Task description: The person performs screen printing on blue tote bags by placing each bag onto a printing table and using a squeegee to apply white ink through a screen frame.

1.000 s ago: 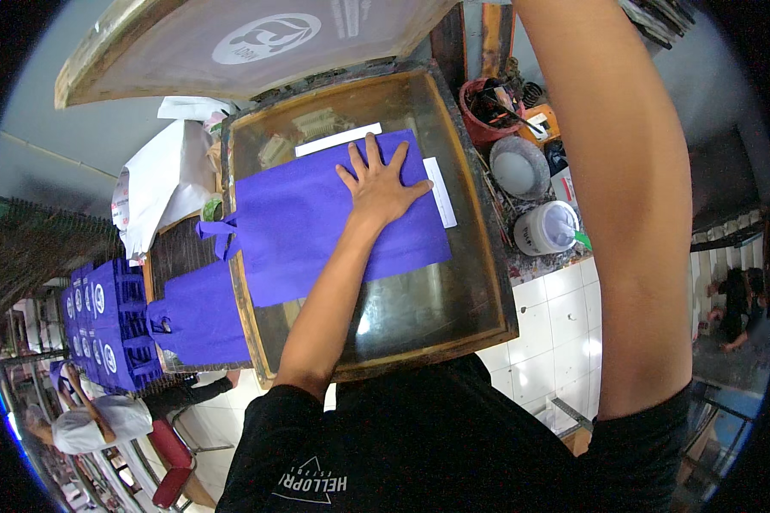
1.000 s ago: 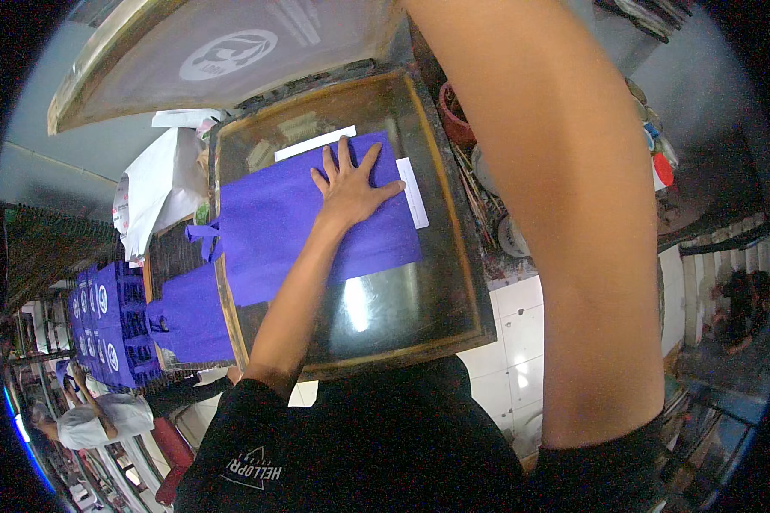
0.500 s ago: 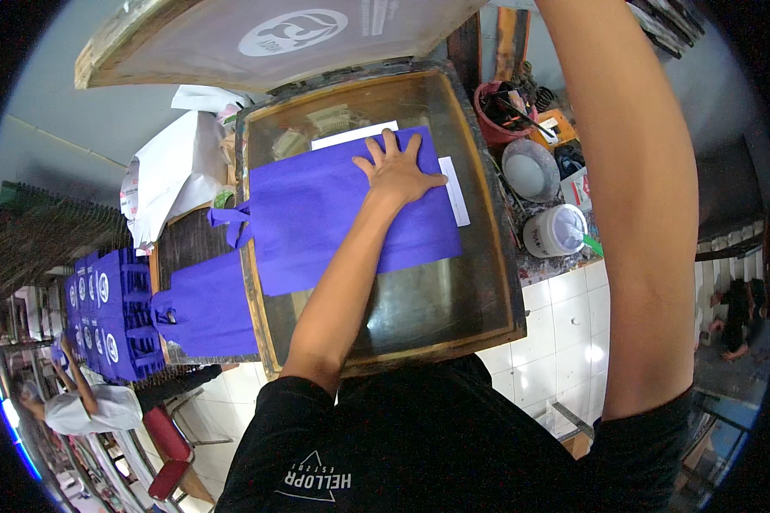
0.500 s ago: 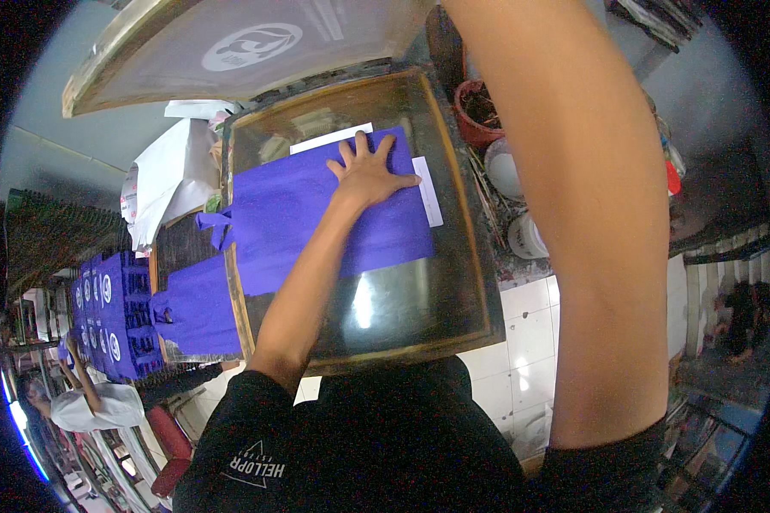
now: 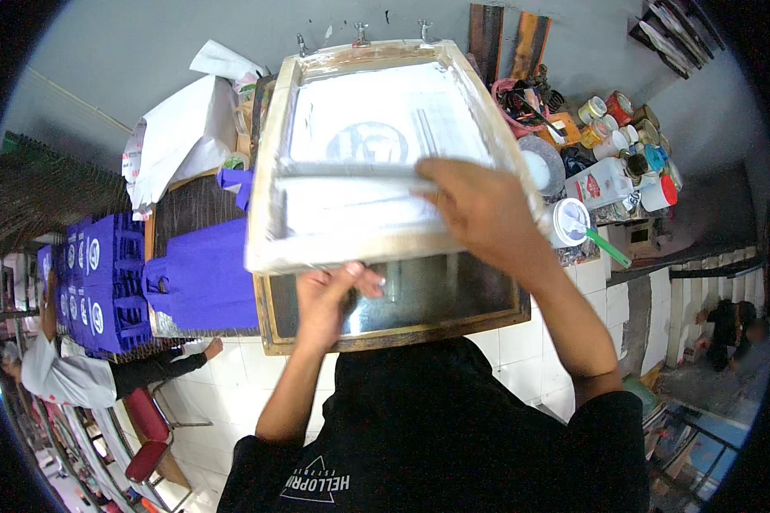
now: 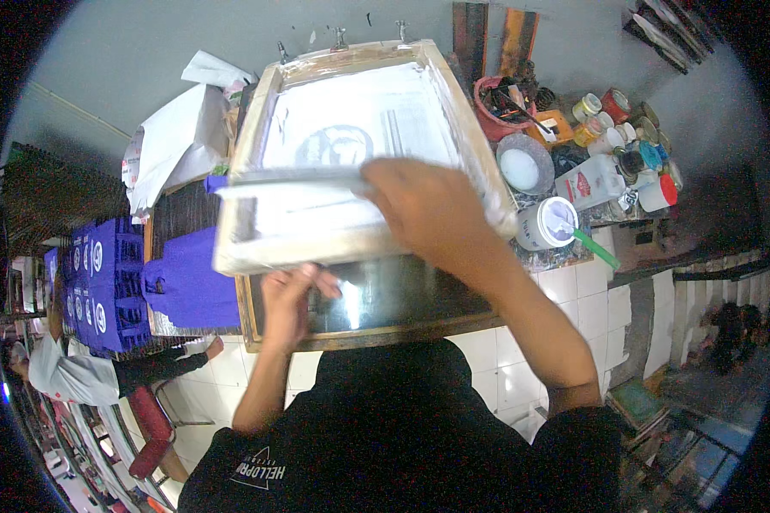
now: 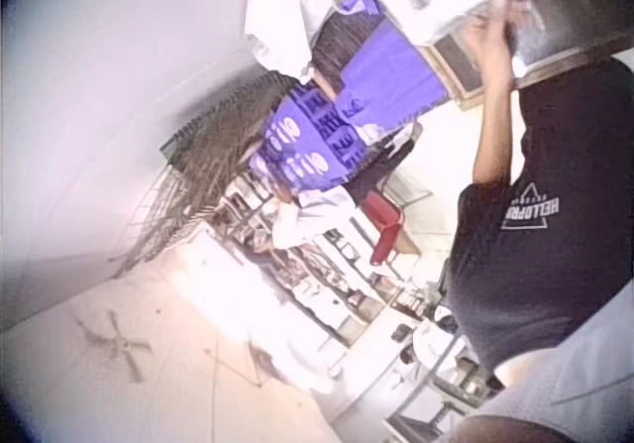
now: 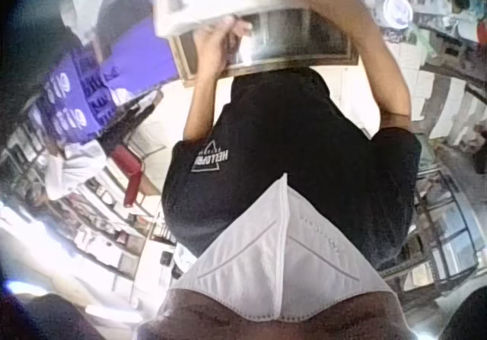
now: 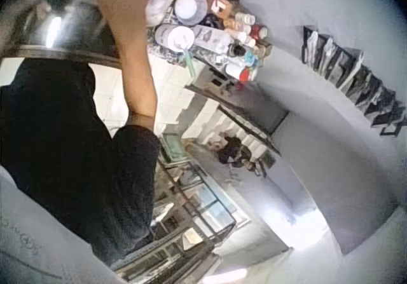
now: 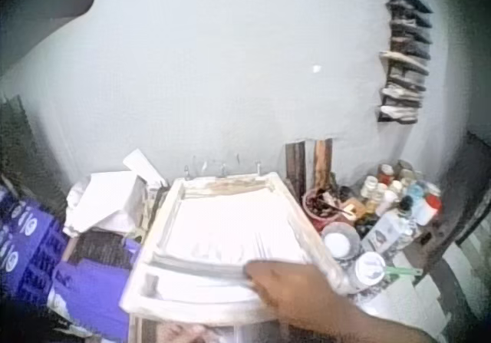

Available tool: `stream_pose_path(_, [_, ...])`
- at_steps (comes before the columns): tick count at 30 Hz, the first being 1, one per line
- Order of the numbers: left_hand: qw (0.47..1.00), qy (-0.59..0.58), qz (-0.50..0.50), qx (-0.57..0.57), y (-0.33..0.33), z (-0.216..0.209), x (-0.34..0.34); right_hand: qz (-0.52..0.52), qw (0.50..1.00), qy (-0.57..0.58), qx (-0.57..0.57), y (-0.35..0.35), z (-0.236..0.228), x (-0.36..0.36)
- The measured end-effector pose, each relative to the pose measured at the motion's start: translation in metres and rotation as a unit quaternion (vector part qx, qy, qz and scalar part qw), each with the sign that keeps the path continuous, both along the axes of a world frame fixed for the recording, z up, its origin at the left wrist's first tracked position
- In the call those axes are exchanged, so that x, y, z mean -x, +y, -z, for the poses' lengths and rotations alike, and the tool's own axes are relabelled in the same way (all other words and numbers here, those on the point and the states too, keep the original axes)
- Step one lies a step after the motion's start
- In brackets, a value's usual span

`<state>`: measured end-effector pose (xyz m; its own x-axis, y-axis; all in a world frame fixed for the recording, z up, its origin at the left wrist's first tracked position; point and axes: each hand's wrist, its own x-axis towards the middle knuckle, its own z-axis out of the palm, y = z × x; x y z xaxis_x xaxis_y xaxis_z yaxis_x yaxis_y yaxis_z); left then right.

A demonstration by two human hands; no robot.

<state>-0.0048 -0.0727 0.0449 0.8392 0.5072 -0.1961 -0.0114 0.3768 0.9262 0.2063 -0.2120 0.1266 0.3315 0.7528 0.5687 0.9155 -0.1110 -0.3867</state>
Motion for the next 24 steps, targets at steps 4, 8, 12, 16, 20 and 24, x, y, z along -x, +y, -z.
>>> stream_pose_path(4, [0.995, 0.103, -0.004, 0.005, -0.02, 0.049, 0.013, -0.021, 0.997, -0.064, 0.048, -0.002, 0.089, 0.018])
stream_pose_path(8, [0.99, 0.135, -0.006, 0.043, -0.017, 0.05, 0.015, -0.03, 0.981, 0.005, 0.193, 0.01, 0.067, 0.008])
stream_pose_path(12, [0.99, 0.138, -0.003, 0.037, -0.013, 0.049, 0.016, -0.058, 0.976, -0.004, 0.208, 0.008, 0.042, -0.003])
stream_pose_path(16, [0.988, 0.147, -0.011, 0.04, -0.016, 0.046, 0.012, -0.055, 0.965, -0.002, 0.256, -0.014, 0.048, 0.021])
stream_pose_path(20, [0.986, 0.159, -0.008, 0.042, -0.015, 0.046, 0.015, -0.052, 0.979, -0.042, 0.195, -0.006, 0.061, 0.022])
stream_pose_path(24, [0.985, 0.163, -0.005, 0.055, -0.015, 0.046, 0.015, -0.068, 0.981, -0.063, 0.171, 0.034, 0.07, -0.027])
